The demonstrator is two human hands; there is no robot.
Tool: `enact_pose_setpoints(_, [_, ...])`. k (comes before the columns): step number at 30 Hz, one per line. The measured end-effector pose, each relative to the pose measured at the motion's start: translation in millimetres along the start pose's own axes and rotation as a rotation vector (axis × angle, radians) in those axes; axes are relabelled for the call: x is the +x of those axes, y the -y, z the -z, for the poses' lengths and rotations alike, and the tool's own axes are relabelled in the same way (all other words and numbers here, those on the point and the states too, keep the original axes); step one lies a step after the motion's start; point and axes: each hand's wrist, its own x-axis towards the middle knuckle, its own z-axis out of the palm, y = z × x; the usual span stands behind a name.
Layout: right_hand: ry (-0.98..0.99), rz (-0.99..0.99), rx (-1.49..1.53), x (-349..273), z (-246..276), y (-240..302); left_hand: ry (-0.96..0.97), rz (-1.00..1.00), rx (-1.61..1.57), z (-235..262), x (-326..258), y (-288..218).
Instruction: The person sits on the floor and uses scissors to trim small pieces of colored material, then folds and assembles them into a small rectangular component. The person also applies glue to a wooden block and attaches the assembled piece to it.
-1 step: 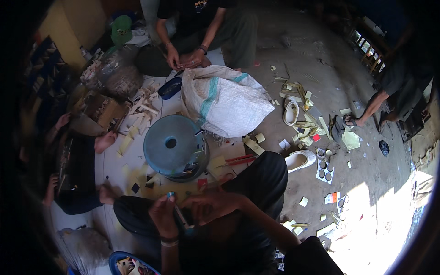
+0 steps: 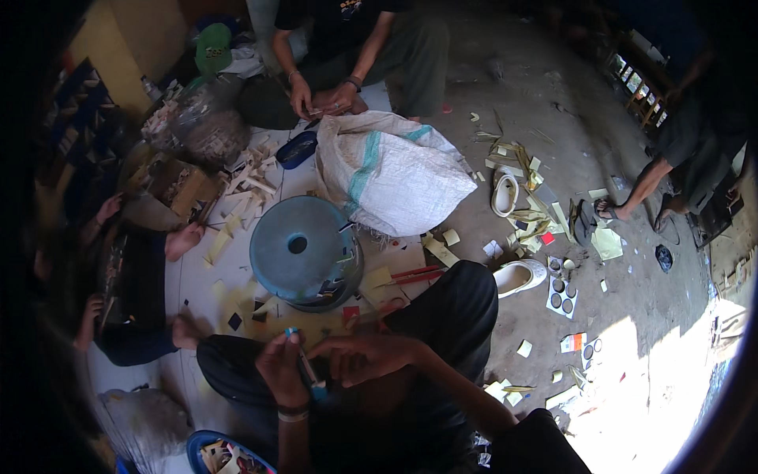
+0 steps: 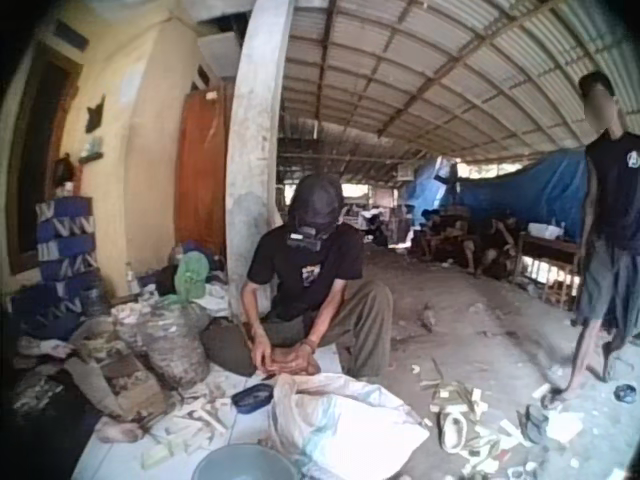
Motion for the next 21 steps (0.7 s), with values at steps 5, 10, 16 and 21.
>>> enact_pose_setpoints(5, [-0.27, 0.119, 0.04, 17.5, -40.3, 10.3, -0.125, -0.101, -0.021, -3.2, 7.3, 5.1])
enact_pose_setpoints(10, [-0.526, 0.329, -0.193, 23.8, -41.1, 15.7, -0.107, 0.021, -0.074, -10.6, 4.5, -1.3])
enact_pose_setpoints(16, [-0.525, 0.352, -0.25, 10.0, -29.6, 28.8, 0.111, 0.072, -0.115, -6.7, -0.5, -14.7])
enact_pose_setpoints(21, [-0.45, 0.372, -0.284, 3.6, -25.0, 39.9, 0.243, 0.026, 0.045, -2.3, -1.8, -15.6])
